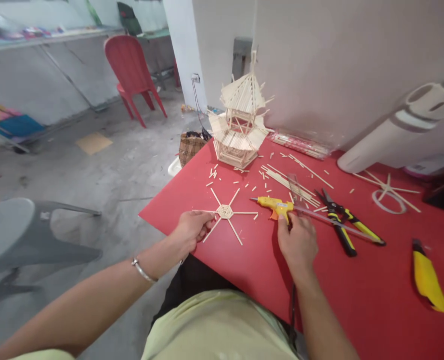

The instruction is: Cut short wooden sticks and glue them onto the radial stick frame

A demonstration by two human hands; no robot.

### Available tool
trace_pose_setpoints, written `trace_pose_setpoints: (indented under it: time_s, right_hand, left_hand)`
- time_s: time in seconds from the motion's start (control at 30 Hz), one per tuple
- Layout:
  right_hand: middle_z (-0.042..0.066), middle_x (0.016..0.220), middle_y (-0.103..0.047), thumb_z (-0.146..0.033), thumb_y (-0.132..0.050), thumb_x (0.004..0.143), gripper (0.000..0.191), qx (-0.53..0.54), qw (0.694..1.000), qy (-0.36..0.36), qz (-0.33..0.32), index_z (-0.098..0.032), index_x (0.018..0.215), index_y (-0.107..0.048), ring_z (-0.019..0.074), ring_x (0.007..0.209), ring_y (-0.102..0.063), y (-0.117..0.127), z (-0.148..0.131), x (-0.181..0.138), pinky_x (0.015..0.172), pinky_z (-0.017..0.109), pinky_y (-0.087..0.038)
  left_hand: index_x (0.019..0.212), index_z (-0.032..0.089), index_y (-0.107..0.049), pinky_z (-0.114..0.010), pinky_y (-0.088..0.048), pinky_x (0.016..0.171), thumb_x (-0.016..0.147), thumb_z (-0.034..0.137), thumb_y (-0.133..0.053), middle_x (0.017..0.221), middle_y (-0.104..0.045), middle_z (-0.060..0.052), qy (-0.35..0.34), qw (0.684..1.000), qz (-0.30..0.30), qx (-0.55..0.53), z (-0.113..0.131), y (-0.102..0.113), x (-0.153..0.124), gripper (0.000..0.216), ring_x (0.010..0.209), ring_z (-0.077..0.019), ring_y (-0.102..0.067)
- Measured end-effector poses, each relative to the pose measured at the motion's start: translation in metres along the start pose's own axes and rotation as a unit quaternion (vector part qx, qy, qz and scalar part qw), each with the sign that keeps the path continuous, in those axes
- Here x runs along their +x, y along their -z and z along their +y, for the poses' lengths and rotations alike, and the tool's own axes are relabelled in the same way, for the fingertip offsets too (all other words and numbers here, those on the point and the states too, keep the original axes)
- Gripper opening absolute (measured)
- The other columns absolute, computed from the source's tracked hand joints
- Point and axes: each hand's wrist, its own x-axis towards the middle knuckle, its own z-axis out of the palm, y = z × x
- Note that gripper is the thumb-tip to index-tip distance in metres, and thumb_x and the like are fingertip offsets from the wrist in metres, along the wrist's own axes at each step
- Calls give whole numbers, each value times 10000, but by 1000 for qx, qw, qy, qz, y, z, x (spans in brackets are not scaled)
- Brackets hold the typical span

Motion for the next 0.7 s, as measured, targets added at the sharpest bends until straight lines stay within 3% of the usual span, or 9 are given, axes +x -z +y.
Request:
trace_pose_setpoints:
  time_s: [0.13,0.23,0.3,0.5,0.7]
  right_hand:
    - [142,965,-632,-362,-500,938,322,18,996,60,62,-129,1074,-675,252,903,-530,21,-17,-1,786,345,-375]
    - [54,836,-634,-294,-498,948,206,122,965,230,-23,-196,917,-677,179,815,-542,27,-43,-7,771,278,-361]
    - [9,723,-610,-271,-491,953,230,167,936,299,-76,-212,797,-649,142,725,-534,20,-58,-13,697,256,-329]
    - [-9,641,-555,-246,-485,940,294,211,927,284,-124,-192,660,-554,114,622,-482,-12,-67,-21,625,268,-263]
    - [3,662,-548,-260,-477,944,277,242,919,280,-136,-203,682,-548,136,650,-478,-14,-63,-20,628,311,-244]
  left_hand:
    - [624,158,-573,-201,-153,335,685,297,-720,416,-466,69,1,1000,6,-2,-2,-3,2,211,289,-30,-257]
    - [637,152,-584,-199,-137,332,665,312,-732,421,-472,67,-3,1000,2,-7,-3,-3,3,220,290,-28,-257]
    - [649,146,-595,-200,-131,328,652,329,-745,431,-481,67,-9,1000,6,-9,-3,-3,4,237,286,-25,-260]
    - [629,135,-602,-202,-125,323,617,356,-771,434,-502,58,-17,1000,17,-15,-3,-9,5,279,279,-18,-270]
    - [522,159,-533,-205,-180,309,616,354,-758,411,-514,42,-21,999,21,-43,-5,-19,5,312,254,-25,-285]
